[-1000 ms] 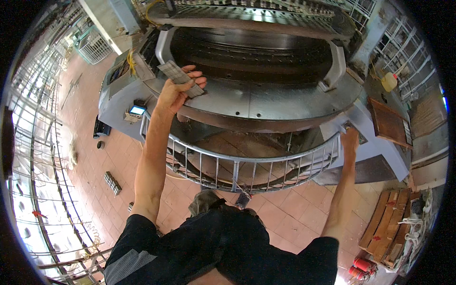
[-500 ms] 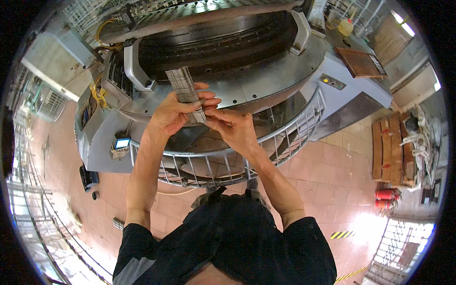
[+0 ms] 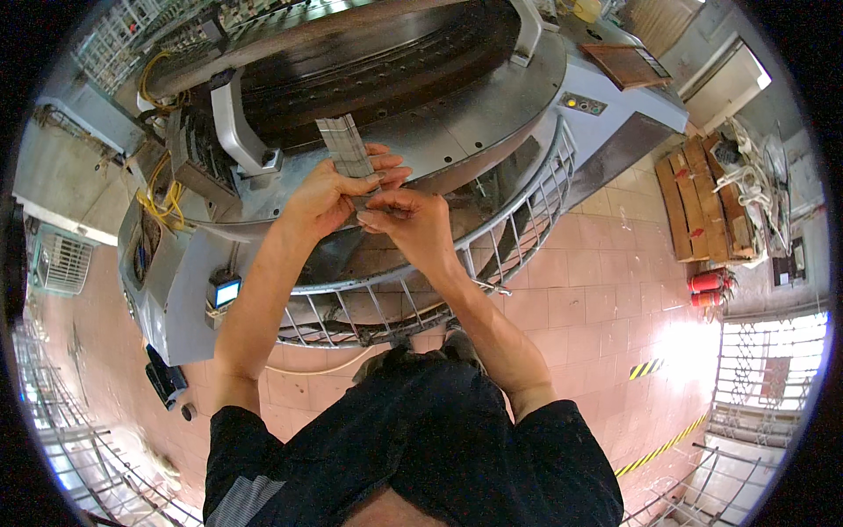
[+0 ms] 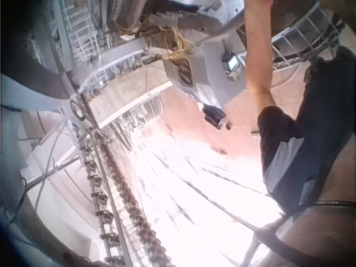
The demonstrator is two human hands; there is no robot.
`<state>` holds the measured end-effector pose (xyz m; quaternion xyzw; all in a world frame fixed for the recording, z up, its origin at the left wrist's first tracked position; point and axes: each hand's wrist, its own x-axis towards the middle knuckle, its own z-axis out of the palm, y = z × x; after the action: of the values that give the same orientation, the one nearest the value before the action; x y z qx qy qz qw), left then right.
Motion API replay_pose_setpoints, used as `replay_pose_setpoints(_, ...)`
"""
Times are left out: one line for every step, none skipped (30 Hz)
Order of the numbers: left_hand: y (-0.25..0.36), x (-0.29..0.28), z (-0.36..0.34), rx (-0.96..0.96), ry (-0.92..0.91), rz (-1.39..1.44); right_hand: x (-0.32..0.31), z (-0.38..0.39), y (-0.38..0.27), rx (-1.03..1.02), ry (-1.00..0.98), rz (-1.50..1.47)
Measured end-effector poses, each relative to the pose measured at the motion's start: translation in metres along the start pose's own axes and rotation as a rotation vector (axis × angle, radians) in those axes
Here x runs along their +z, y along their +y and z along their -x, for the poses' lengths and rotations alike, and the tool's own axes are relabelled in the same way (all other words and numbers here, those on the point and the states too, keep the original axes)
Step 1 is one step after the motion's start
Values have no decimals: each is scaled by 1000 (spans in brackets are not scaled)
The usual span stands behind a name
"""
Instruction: The person stands on a platform and installs small metal strips into slots on the inner rim of a large circular machine. They retrieve strips from a wooden tray, align them by hand, and press them into place one at a time around the circumference.
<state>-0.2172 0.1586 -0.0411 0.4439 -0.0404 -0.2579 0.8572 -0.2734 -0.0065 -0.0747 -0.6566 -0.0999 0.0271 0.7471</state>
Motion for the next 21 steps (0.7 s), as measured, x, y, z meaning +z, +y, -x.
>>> replay_pose_setpoints(0,0,-1,-6,-6,-6,2,-1,1,15,4,-82)
replay_pose_setpoints(1,1,-2,-9,-10,-15,5,-1,1,25,-3,-182)
replay_pose_setpoints(2,1,-1,-7,-14,-26,7,-1,0,61,5,-183)
replay_pose_setpoints(3,2,-1,-25,-3,-23,10,-1,0,95,2,-202)
replay_pose_setpoints(3,3,-1,-39,6,-24,13,-2,0,113,-10,-242)
replay_pose_setpoints(4,3,-1,-52,13,-23,16,-2,0,133,6,-243)
replay_pose_setpoints(5,3,-1,-72,14,-24,20,-2,0,138,14,-262)
replay_pose_setpoints(6,3,-1,-89,11,-23,23,-2,0,142,17,-286)
replay_pose_setpoints(8,3,-1,-106,5,-20,25,-2,0,145,34,-294)
replay_pose_setpoints(10,3,-2,-106,-7,-22,26,-2,0,146,42,-307)
replay_pose_setpoints(11,2,-1,-109,-20,-21,28,-2,-1,161,68,-314)
replay_pose_setpoints(12,2,-1,-114,-35,-20,29,-1,-1,147,81,-320)
replay_pose_setpoints(14,2,-2,-121,-27,-2,31,-1,-3,143,111,-318)
replay_pose_setpoints(16,2,-3,-127,-20,16,31,0,-4,160,148,-313)
replay_pose_setpoints(18,2,-3,-134,-13,42,31,0,-7,138,144,-315)
replay_pose_setpoints(21,2,-4,-122,-2,6,29,1,-9,138,148,-315)
replay_pose_setpoints(27,1,-5,-110,8,-23,28,1,-11,123,147,-323)
replay_pose_setpoints(32,0,-5,-109,39,-56,25,1,-13,148,153,-296)
replay_pose_setpoints(36,-2,-2,-38,130,-173,23,0,-15,158,156,-278)
replay_pose_setpoints(40,-5,2,20,241,-295,21,-2,-16,145,148,-277)
replay_pose_setpoints(43,-8,5,99,324,-416,18,-4,-16,184,167,-264)
